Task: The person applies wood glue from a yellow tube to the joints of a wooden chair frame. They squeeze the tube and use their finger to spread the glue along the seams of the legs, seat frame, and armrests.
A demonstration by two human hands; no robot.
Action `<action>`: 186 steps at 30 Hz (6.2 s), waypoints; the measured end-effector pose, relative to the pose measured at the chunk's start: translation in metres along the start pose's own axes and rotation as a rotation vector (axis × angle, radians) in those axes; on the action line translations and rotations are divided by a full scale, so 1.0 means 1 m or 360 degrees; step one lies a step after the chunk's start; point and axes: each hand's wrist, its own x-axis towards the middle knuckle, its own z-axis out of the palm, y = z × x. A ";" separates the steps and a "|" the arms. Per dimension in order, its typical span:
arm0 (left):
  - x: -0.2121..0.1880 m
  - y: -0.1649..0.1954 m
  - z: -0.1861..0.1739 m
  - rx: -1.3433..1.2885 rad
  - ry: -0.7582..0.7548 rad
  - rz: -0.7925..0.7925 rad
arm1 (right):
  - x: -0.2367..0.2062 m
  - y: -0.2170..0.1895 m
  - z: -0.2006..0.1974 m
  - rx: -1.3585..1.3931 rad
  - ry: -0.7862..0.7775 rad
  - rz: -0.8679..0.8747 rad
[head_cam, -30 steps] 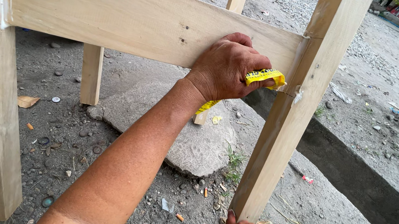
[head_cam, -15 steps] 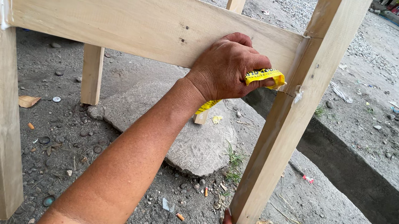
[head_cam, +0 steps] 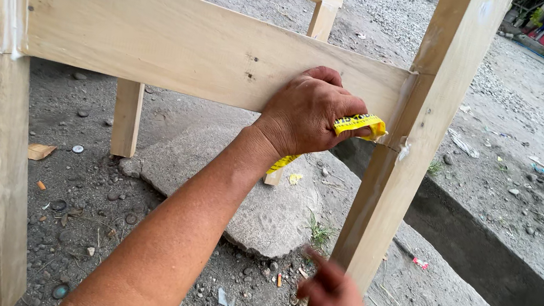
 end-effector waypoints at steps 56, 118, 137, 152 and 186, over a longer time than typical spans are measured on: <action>0.003 0.014 -0.011 0.0165 -0.0151 0.0159 | -0.039 0.001 -0.009 -0.2202 -0.0264 -0.0007; -0.009 0.010 0.021 0.0168 -0.0016 0.0239 | 0.009 0.140 0.042 -0.2277 -0.0562 0.0111; -0.008 0.013 0.021 0.0141 0.0021 0.0229 | -0.015 0.164 0.021 -0.1189 -0.0286 0.0112; -0.014 0.009 0.030 0.0209 -0.0034 0.0200 | -0.034 0.197 0.042 0.0908 0.0240 -0.0126; -0.013 0.011 0.030 0.0177 -0.0026 0.0176 | -0.001 0.188 0.052 -0.1001 0.0175 0.0104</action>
